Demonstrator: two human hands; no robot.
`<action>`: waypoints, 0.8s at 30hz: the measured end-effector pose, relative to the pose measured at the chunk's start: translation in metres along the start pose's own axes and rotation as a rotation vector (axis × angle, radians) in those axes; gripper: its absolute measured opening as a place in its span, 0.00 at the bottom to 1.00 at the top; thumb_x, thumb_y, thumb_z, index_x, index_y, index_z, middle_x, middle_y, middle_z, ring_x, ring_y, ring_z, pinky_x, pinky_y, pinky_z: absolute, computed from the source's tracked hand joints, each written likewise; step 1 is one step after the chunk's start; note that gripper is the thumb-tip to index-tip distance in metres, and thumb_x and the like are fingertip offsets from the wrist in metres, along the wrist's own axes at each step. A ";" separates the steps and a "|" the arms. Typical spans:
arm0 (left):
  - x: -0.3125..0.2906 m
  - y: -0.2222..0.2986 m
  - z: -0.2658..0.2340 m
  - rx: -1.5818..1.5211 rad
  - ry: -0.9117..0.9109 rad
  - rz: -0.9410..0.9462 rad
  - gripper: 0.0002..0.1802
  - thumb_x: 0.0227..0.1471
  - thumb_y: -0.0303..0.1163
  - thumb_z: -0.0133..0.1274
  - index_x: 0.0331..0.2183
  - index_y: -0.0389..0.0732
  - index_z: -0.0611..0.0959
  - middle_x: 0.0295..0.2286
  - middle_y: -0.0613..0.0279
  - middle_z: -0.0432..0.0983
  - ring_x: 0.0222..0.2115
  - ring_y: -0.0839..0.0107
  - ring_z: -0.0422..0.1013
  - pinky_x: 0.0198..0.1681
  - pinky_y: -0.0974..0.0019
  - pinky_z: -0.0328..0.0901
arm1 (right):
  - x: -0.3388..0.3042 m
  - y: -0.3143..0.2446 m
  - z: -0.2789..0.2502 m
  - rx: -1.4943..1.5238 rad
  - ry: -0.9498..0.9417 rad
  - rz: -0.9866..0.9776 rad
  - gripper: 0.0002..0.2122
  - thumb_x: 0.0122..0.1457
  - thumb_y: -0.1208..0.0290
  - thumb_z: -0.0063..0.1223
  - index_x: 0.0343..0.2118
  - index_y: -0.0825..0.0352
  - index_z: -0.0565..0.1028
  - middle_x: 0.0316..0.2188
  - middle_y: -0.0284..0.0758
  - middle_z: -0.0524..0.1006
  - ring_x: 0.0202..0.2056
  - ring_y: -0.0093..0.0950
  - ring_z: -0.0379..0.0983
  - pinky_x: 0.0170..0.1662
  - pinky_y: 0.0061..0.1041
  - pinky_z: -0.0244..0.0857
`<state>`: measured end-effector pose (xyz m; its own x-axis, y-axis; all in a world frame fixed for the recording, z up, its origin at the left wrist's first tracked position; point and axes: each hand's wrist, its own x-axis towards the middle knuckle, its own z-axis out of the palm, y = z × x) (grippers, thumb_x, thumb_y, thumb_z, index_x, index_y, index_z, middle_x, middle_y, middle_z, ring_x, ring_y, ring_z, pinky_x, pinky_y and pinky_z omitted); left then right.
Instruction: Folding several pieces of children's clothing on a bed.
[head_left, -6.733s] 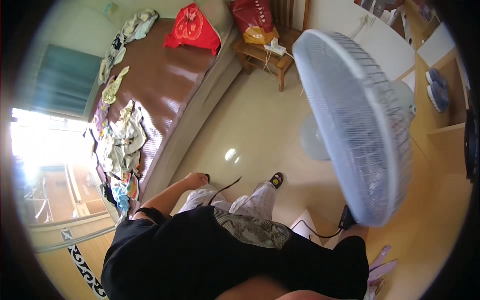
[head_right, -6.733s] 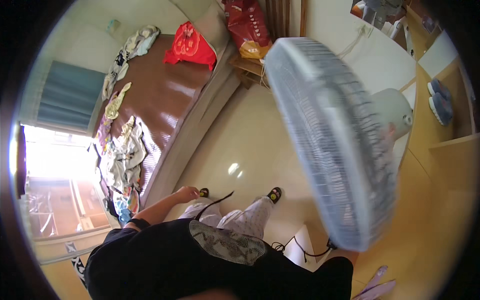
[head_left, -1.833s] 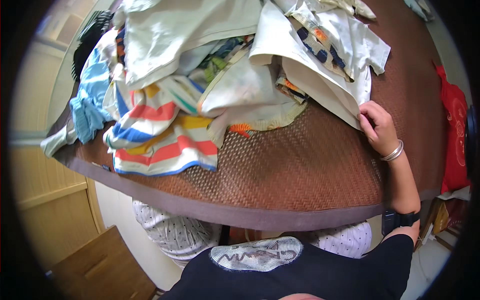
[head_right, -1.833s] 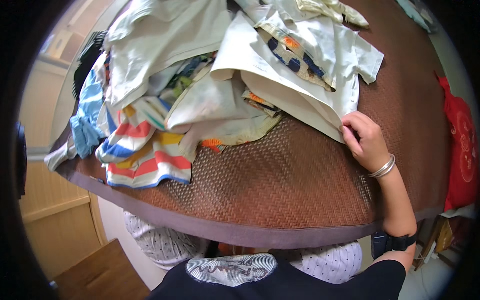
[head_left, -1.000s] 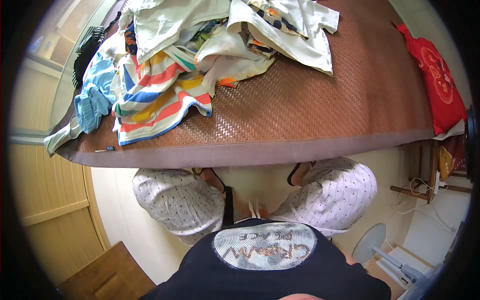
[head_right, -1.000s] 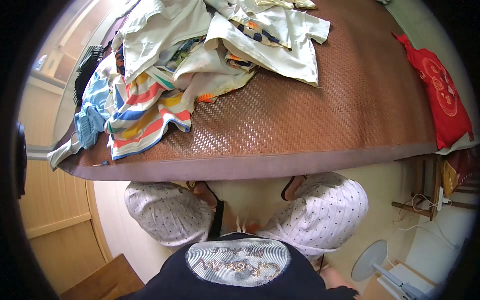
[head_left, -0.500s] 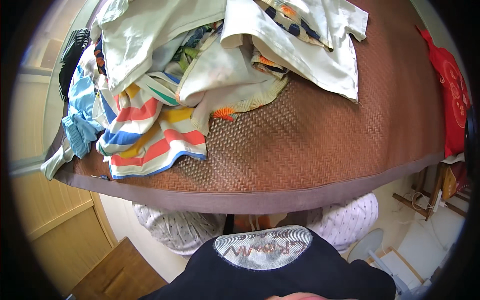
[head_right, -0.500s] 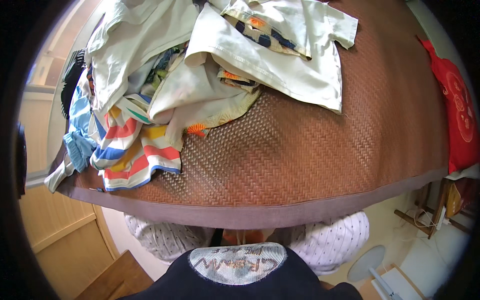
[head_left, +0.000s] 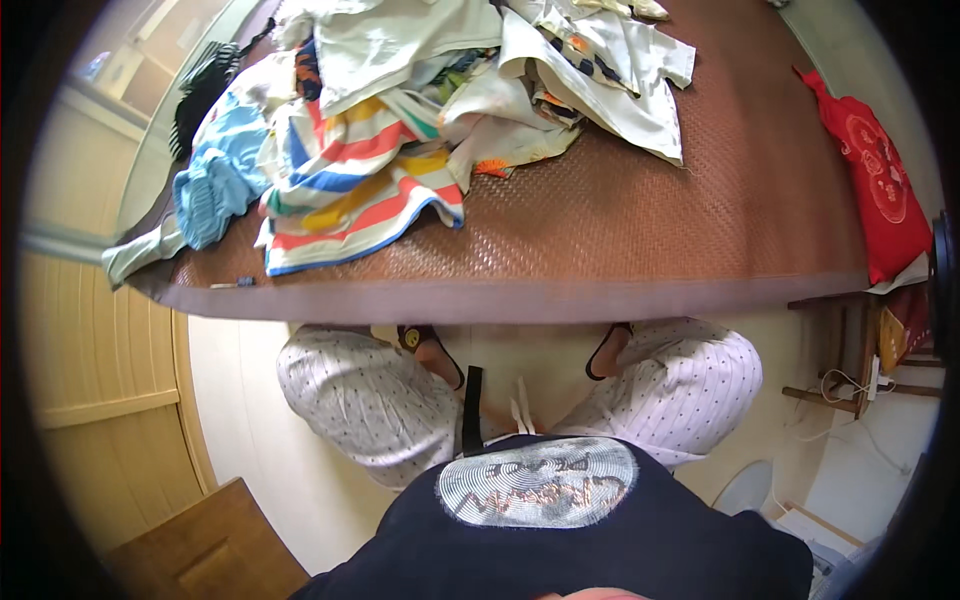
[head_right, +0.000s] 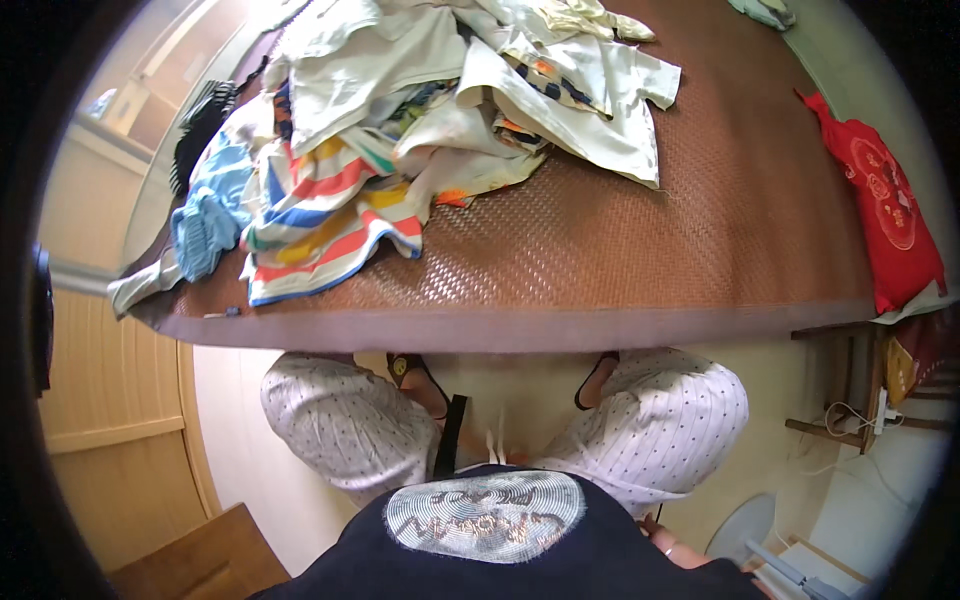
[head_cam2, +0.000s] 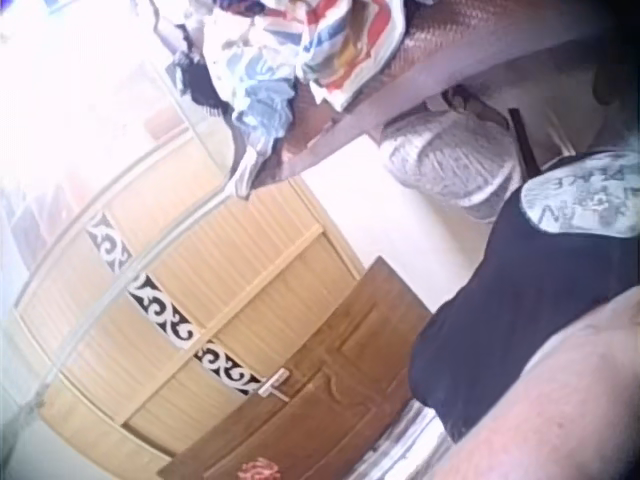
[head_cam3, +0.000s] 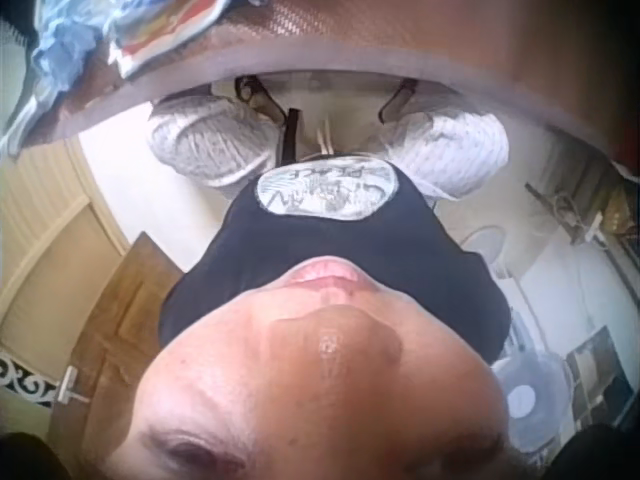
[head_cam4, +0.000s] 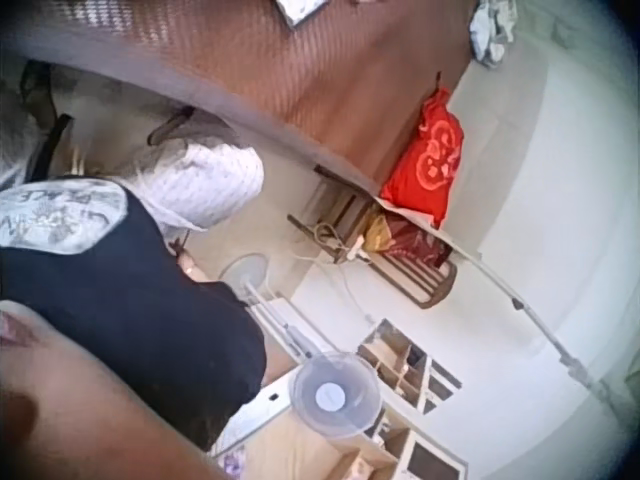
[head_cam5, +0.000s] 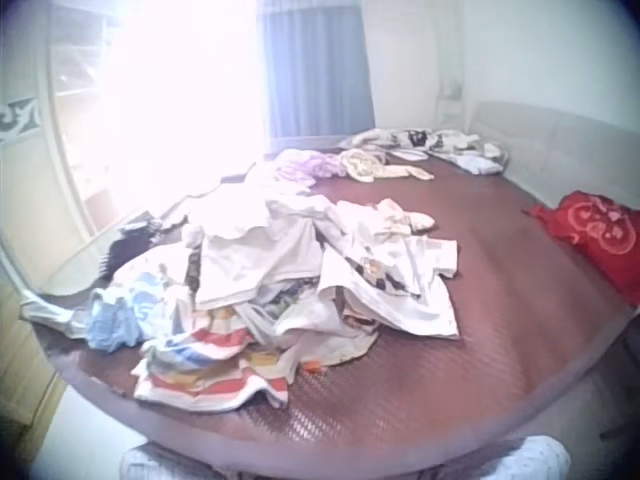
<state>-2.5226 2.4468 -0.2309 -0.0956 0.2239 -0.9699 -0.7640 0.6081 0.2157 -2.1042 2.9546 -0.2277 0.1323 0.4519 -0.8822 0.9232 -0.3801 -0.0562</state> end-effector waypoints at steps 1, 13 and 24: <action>-0.005 -0.015 -0.005 0.054 -0.064 -0.060 0.24 0.47 0.32 0.52 0.47 0.38 0.70 0.45 0.59 0.68 0.42 0.65 0.68 0.44 0.59 0.67 | 0.003 -0.001 0.001 -0.006 -0.001 -0.014 0.17 0.58 0.60 0.40 0.45 0.63 0.68 0.42 0.36 0.72 0.41 0.31 0.70 0.46 0.36 0.62; -0.130 0.278 -0.181 0.806 1.009 0.685 0.11 0.49 0.34 0.46 0.29 0.36 0.76 0.21 0.54 0.76 0.24 0.63 0.74 0.31 0.61 0.66 | 0.015 -0.013 -0.015 -0.056 -0.018 -0.139 0.18 0.56 0.58 0.42 0.47 0.60 0.69 0.44 0.35 0.73 0.41 0.30 0.71 0.46 0.38 0.63; -0.132 0.570 0.141 1.216 0.914 1.773 0.29 0.46 0.38 0.53 0.51 0.45 0.66 0.49 0.53 0.63 0.50 0.59 0.61 0.51 0.60 0.57 | -0.041 -0.099 -0.092 -0.596 -0.413 0.237 0.19 0.55 0.56 0.43 0.48 0.56 0.70 0.44 0.33 0.73 0.41 0.29 0.71 0.47 0.40 0.63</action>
<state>-2.8554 2.8711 0.0354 -0.4124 0.7844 0.4633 0.9110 0.3597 0.2019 -2.1674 3.0479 -0.1425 0.3136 0.0288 -0.9491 0.9411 0.1236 0.3147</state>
